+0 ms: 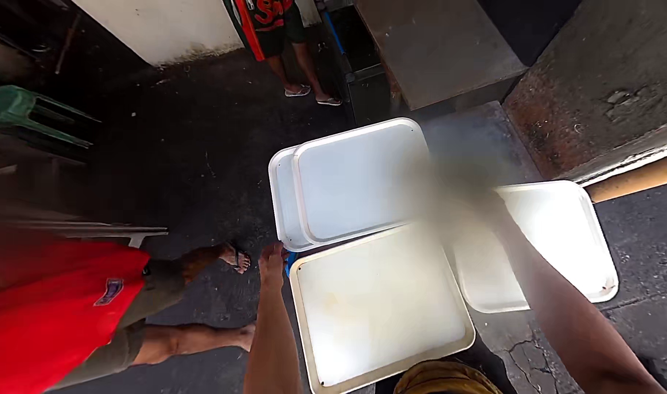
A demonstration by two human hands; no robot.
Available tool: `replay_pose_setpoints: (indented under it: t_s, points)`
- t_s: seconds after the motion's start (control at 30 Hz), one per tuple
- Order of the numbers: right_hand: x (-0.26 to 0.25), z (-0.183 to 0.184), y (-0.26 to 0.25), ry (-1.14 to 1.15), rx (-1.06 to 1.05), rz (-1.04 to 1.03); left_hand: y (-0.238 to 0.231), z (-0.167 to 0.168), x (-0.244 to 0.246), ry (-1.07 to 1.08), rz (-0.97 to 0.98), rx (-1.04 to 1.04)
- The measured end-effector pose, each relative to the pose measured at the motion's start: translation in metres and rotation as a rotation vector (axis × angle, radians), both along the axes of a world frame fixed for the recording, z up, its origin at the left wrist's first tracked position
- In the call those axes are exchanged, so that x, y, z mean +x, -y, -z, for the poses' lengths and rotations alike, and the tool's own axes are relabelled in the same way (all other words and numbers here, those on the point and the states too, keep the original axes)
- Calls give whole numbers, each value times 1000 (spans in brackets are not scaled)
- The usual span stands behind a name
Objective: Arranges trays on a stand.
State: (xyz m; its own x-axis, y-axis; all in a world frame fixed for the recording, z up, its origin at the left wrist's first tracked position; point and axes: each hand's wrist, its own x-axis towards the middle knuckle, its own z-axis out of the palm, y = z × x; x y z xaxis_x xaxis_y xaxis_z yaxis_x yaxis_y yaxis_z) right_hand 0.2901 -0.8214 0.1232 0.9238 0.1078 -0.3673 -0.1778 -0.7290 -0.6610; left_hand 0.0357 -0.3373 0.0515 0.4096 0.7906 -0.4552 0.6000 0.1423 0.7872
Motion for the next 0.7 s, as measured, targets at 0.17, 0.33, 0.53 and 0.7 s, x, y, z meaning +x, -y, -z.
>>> replay_pose_setpoints:
  t_s: [0.17, 0.33, 0.53, 0.7]
  points:
    - [49, 40, -62, -71, -208, -136, 3, 5, 26, 47, -61, -15]
    - [48, 24, -52, -29, -120, -49, 0, 15, 25, 2, -55, 78]
    - [78, 46, 45, 99, 96, 256, -4, 15, 18, -17, -100, 124]
    - [58, 29, 83, -109, 616, 497, -4, 19, 15, 32, -128, 90]
